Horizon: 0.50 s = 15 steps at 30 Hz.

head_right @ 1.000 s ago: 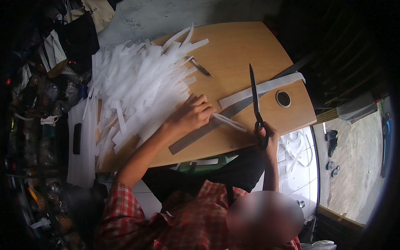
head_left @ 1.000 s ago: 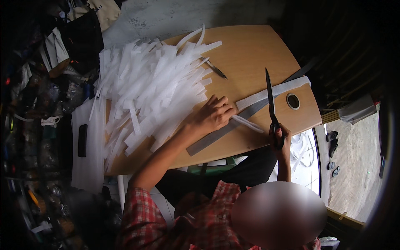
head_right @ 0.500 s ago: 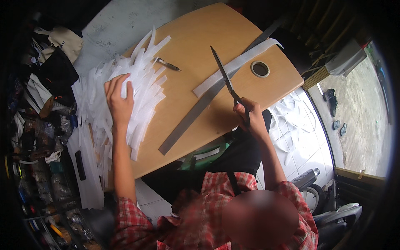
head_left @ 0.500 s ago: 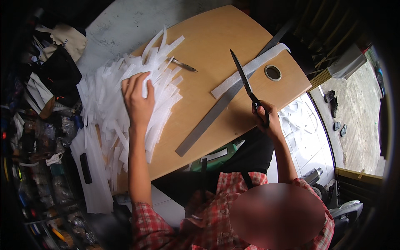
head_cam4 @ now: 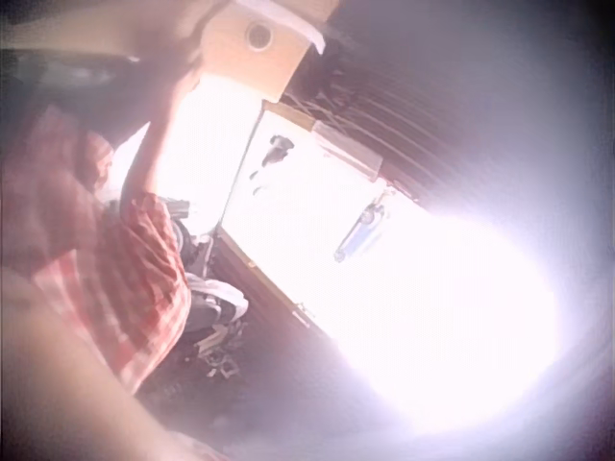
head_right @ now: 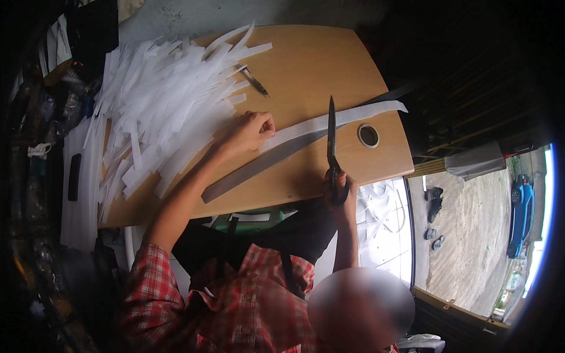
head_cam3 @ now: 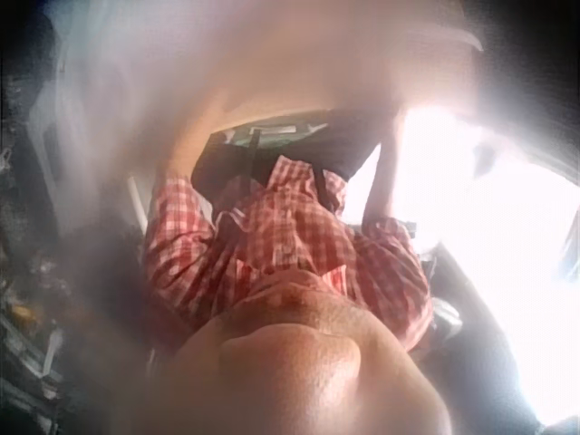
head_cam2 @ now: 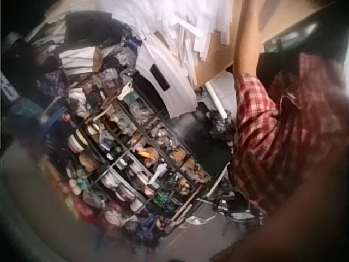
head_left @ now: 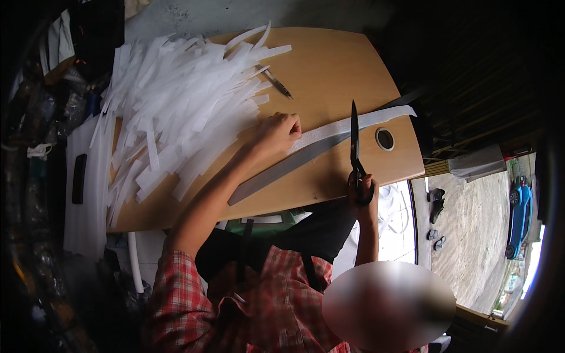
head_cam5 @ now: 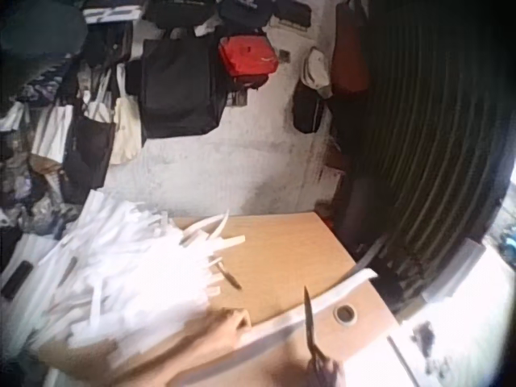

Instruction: The person cuts long white plastic strips into shorter pieces using scissors. They repeatedly pick up strips, cut them, and place the cut pieces on the table. The cut pieces accumulate on the table and floor throughout the clip.

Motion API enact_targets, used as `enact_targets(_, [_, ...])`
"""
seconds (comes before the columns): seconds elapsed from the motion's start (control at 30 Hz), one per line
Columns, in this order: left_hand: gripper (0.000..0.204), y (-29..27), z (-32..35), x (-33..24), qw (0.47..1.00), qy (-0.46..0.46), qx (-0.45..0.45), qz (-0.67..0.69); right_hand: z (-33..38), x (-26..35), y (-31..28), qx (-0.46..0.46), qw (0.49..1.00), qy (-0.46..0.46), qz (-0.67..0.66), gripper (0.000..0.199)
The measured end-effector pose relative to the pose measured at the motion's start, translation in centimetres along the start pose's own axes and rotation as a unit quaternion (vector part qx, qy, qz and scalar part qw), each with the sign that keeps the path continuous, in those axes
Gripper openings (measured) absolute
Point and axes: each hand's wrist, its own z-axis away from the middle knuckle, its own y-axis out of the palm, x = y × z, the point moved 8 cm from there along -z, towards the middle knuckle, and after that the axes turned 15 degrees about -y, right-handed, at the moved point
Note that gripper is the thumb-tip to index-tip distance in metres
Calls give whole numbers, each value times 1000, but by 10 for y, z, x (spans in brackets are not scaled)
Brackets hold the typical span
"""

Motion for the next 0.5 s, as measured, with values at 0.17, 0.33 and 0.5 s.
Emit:
enact_targets(0.17, [11, -28, 50, 26, 1000, -12, -20, 8, 0, -6, -8, -14, 992, -29, 122, 69])
enact_targets(0.33, [10, -45, 104, 42, 996, 9, -88, -3, 0, -4, -4, -24, 996, 4, 86, 69])
enact_targets(0.5, [9, -52, 135, 57, 990, 7, -139, -29, 0, -7, -8, -4, 995, 6, 97, 67])
